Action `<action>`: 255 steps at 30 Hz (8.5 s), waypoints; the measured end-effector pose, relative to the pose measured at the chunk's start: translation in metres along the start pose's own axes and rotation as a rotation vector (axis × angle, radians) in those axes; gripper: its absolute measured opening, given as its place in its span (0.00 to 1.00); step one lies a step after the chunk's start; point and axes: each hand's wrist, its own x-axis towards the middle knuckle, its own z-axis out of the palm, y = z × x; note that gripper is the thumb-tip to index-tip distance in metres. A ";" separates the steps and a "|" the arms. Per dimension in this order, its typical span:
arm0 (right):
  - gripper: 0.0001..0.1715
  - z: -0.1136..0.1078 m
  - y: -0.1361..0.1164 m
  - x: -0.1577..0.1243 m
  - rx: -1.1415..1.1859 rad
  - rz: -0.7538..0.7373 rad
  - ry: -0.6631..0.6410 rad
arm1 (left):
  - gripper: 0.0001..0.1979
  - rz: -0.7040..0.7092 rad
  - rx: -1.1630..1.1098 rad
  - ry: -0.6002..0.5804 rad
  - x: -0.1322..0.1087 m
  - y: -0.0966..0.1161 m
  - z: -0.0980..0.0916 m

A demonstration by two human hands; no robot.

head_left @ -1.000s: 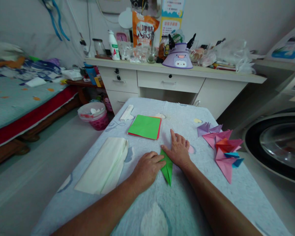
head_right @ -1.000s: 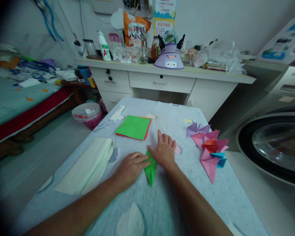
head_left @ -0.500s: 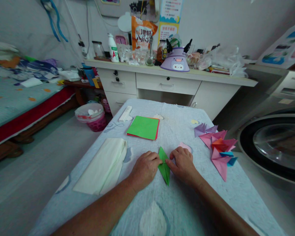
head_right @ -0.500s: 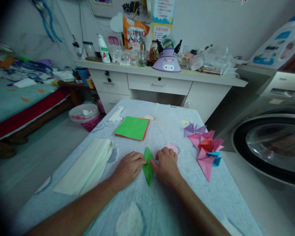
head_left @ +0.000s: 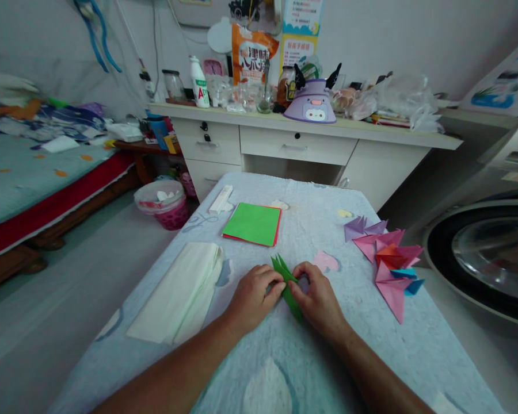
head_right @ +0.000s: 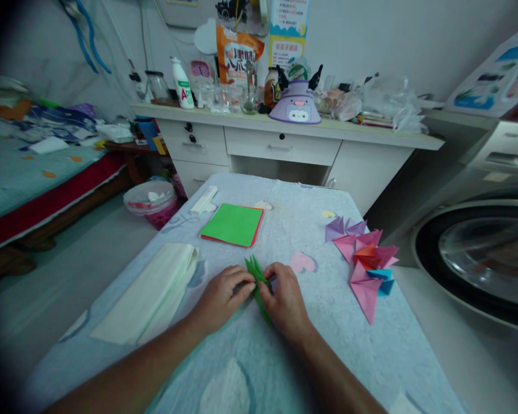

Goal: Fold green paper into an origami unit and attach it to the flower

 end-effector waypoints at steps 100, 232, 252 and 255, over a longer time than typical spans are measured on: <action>0.05 -0.007 0.010 0.003 -0.268 -0.086 -0.128 | 0.06 -0.013 0.264 -0.020 0.008 -0.013 0.001; 0.04 -0.015 -0.007 -0.001 0.014 -0.240 0.034 | 0.03 0.050 -0.131 0.098 0.013 -0.003 0.005; 0.03 -0.015 -0.013 -0.002 0.025 -0.236 0.049 | 0.07 0.156 -0.067 0.127 0.011 0.001 0.005; 0.03 -0.016 -0.014 -0.003 0.029 -0.235 0.050 | 0.07 0.173 -0.034 0.138 0.011 0.001 0.005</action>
